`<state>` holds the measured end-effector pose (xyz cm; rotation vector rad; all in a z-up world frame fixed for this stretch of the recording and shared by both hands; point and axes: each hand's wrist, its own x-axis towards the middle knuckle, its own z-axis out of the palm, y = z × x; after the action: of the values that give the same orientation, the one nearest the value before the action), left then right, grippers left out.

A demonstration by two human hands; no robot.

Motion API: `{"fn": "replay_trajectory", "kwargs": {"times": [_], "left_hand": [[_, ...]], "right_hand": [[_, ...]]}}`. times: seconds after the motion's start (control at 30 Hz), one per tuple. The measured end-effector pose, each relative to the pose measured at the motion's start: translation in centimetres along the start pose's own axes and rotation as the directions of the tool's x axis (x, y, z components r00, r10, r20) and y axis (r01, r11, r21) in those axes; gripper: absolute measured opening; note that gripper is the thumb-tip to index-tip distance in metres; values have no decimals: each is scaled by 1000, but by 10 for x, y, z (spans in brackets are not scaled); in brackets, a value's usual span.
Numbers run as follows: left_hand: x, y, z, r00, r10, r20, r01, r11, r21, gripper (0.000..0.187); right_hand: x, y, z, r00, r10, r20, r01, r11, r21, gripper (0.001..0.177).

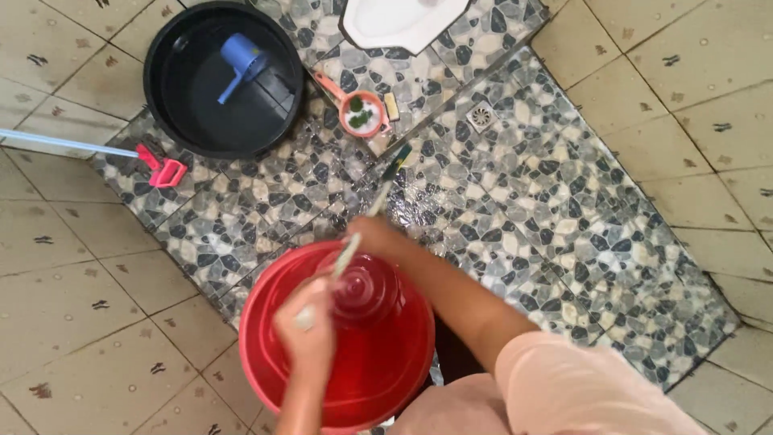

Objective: Cleaning and rinsing a white PVC pipe in a bathroom setting using a bucket and water scoop.

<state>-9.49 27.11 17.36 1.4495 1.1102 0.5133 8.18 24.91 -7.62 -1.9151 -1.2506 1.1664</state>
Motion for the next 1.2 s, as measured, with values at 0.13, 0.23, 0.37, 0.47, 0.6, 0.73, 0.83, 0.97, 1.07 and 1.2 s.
{"fn": "replay_trajectory", "kwargs": {"times": [0.13,0.23,0.37,0.47,0.6,0.73,0.83,0.97,1.07,1.2], "left_hand": [[3,-61,64,986,137,94,-126,985,-117,20],[-3,-50,73,937,337,92,-327,939,-104,18],[-19,-23,33,940,330,83,-331,944,2,20],[-27,-12,16,952,294,83,-298,954,40,22],[-27,-17,34,990,126,70,-123,991,-43,24],[-1,-107,101,997,-23,73,42,964,-264,27],[-9,-159,155,892,319,320,-241,935,-260,26],[-43,-136,200,642,-9,767,-232,951,205,87],[-63,-164,216,491,77,868,-510,833,214,99],[-58,-152,226,491,-94,866,-440,832,339,96]], "right_hand": [[-12,70,-33,993,61,-103,-85,965,-249,23],[-21,79,-22,957,238,-163,-241,971,4,15],[-14,58,27,965,129,-227,-114,990,77,19],[-20,24,24,983,26,-184,-43,995,-85,19],[-27,60,18,988,4,-155,-58,937,-346,18],[-62,159,57,837,248,-488,299,539,787,17],[-125,68,-1,737,599,-313,88,374,923,41],[-203,156,-16,627,755,-195,-50,289,956,54],[-268,217,0,623,720,-306,-289,575,765,54],[-353,70,-55,471,795,-381,-860,510,0,58]]}}
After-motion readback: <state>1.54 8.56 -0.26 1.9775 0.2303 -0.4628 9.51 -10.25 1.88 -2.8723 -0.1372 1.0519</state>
